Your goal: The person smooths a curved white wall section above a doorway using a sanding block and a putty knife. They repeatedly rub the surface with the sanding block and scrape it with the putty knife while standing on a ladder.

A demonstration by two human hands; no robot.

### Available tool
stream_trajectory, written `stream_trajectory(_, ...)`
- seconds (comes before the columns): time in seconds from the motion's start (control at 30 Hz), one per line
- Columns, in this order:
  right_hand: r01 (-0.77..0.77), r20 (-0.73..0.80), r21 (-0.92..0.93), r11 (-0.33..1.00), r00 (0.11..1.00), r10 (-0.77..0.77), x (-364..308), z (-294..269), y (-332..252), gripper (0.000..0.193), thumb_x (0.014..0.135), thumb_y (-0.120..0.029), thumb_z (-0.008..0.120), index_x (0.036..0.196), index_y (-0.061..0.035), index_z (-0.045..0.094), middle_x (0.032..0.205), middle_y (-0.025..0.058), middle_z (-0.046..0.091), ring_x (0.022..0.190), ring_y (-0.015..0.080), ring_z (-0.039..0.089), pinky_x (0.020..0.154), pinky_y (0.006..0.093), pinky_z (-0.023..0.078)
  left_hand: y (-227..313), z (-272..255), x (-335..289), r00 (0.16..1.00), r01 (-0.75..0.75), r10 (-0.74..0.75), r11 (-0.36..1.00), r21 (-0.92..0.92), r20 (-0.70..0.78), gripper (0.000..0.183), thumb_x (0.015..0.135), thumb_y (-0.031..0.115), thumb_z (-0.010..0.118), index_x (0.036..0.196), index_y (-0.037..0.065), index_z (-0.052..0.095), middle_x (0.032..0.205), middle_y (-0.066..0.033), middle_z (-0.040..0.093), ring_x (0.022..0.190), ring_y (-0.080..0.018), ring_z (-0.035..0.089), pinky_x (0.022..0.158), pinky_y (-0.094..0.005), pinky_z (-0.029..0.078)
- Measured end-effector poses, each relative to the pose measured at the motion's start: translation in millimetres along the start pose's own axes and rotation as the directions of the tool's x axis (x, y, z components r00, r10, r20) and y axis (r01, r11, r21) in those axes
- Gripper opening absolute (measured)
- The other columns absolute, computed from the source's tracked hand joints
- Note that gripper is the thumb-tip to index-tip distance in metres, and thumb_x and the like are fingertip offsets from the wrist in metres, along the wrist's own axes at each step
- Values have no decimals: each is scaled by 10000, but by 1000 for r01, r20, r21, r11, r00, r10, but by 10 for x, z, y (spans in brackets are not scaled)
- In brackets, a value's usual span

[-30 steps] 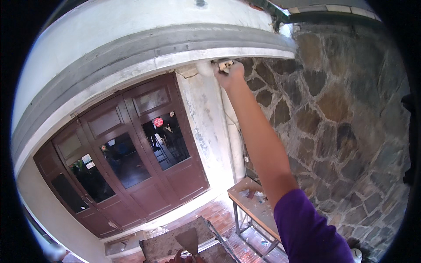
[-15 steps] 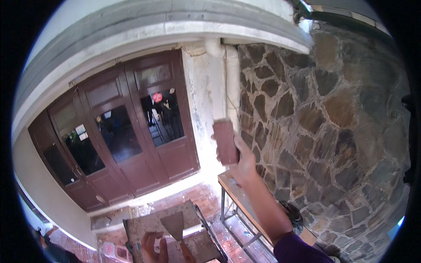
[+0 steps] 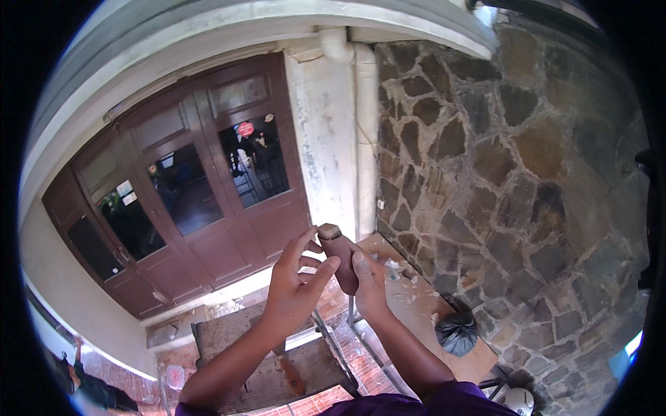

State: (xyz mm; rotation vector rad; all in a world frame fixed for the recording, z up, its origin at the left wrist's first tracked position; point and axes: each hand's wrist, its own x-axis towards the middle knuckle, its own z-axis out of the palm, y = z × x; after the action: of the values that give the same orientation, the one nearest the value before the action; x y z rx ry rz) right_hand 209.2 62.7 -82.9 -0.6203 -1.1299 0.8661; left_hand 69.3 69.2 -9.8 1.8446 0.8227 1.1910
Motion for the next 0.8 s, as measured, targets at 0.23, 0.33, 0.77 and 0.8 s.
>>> stream_trajectory(0.23, 84, 23, 52, 995, 996, -85, 41, -150, -34, 538, 1032, -378, 365, 1344, 46, 476, 1241, 118, 510, 1120, 184, 506, 958, 308, 405, -169, 284, 204, 994, -107, 106, 994, -37, -24, 542, 902, 142, 666, 1358, -19, 422, 1073, -109, 588, 934, -156, 603, 804, -295, 522)
stream_trajectory(0.33, 112, 42, -53, 992, 993, -110, 20, -159, -15, 595, 1014, -434, 391, 1355, 50, 451, 1264, 119, 510, 1190, 223, 494, 1008, 361, 393, -239, 316, 243, 993, -113, 110, 993, -44, -49, 533, 883, 146, 683, 1335, -19, 453, 1018, -110, 614, 892, -136, 606, 718, -261, 527)
stream_trajectory(0.77, 47, 211, -263, 964, 977, 10, 77, -318, 26, 515, 927, -141, 609, 1417, -105, 454, 1034, 47, 564, 902, 127, 543, 766, 273, 480, -385, -5, 411, 998, -39, 34, 994, 98, 59, 403, 853, 151, 691, 1208, 12, 560, 1010, -71, 648, 937, -142, 616, 737, -286, 510)
stream_trajectory(0.8, 61, 191, -270, 961, 982, -9, 126, -306, 44, 517, 926, -139, 611, 1417, -98, 451, 1020, 42, 576, 909, 124, 545, 776, 276, 479, -441, -45, 436, 996, -57, 49, 992, 116, 78, 403, 858, 169, 692, 1207, 16, 561, 1005, -66, 647, 933, -138, 614, 746, -285, 506)
